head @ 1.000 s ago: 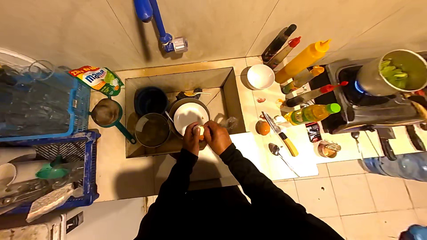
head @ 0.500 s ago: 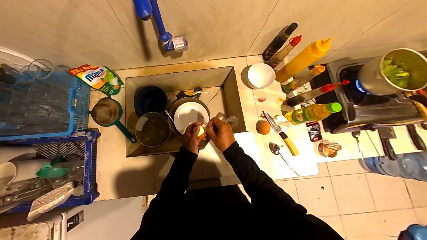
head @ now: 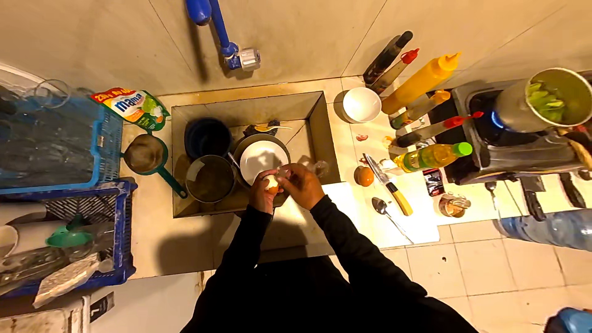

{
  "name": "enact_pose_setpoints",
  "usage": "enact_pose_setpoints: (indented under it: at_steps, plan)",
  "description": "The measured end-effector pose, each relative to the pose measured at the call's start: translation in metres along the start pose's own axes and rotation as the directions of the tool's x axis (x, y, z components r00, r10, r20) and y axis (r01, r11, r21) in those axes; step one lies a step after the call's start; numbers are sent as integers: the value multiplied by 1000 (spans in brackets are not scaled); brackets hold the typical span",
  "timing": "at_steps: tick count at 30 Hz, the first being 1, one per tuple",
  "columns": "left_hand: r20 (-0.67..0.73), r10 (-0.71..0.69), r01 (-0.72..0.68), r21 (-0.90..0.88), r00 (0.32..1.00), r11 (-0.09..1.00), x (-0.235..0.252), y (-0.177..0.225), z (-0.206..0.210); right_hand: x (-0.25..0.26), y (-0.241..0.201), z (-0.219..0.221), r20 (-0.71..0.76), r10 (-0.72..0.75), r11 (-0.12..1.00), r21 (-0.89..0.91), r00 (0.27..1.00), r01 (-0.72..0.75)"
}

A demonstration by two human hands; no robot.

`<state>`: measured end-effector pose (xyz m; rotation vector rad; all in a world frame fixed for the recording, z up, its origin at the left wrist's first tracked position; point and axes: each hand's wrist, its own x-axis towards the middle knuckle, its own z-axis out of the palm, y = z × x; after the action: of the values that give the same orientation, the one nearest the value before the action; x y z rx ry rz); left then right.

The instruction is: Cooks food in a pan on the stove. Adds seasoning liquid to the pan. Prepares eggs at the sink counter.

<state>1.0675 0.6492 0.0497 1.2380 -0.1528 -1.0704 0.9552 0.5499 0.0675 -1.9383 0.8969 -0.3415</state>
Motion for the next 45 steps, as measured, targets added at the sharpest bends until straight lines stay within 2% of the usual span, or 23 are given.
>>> enact_pose_setpoints:
  at_steps: [2, 4, 8, 13, 15, 17, 18, 22, 26, 31, 36, 41, 45]
  plan:
    - [28, 5, -5, -12, 1000, 1000, 0, -1, 1, -3, -1, 12, -30, 1, 988, 156, 1000, 4]
    - [60, 14, -13, -14, 998, 1000, 0, -3, -2, -3, -5, 12, -40, 11, 979, 205, 999, -3]
    - [70, -2, 4, -30, 998, 1000, -2, -3, -5, -3, -14, 3, -41, 35, 995, 92, 999, -31]
    - [10, -78, 79, -134, 997, 988, -1, -2, -8, -3, -16, -15, -176, -73, 995, 57, 982, 84]
    - [-14, -114, 110, -176, 993, 978, 1, -1, -9, 0, -13, -23, -206, -84, 994, -87, 975, 68]
    - [-33, -148, 137, -229, 988, 964, 0, 2, -6, 1, -11, -26, -134, -89, 970, -236, 987, 56]
    - [-42, -161, 145, -262, 986, 954, -1, 3, -5, -1, -11, -22, -92, -125, 962, -254, 988, 98]
    - [-116, -220, 179, -289, 969, 940, -4, 6, 6, -12, -19, 9, 73, -292, 932, -203, 953, 301]
    - [-163, -255, 199, -297, 953, 934, -2, 4, 9, -12, -16, 23, 72, -260, 946, -180, 963, 269]
    - [-145, -279, 234, -268, 949, 935, -3, -4, 5, -4, -15, 15, 228, -132, 977, -134, 965, 166]
    - [-102, -251, 222, -237, 963, 946, -1, -9, 4, 0, -15, 9, 285, -84, 984, -126, 955, 125]
    - [-122, -251, 223, -200, 960, 954, -1, -8, 6, -5, -14, 8, 312, -113, 979, -127, 943, 159]
    - [-110, -281, 247, -249, 953, 936, -1, -3, 4, -10, -4, -4, 302, -195, 981, 80, 933, 179]
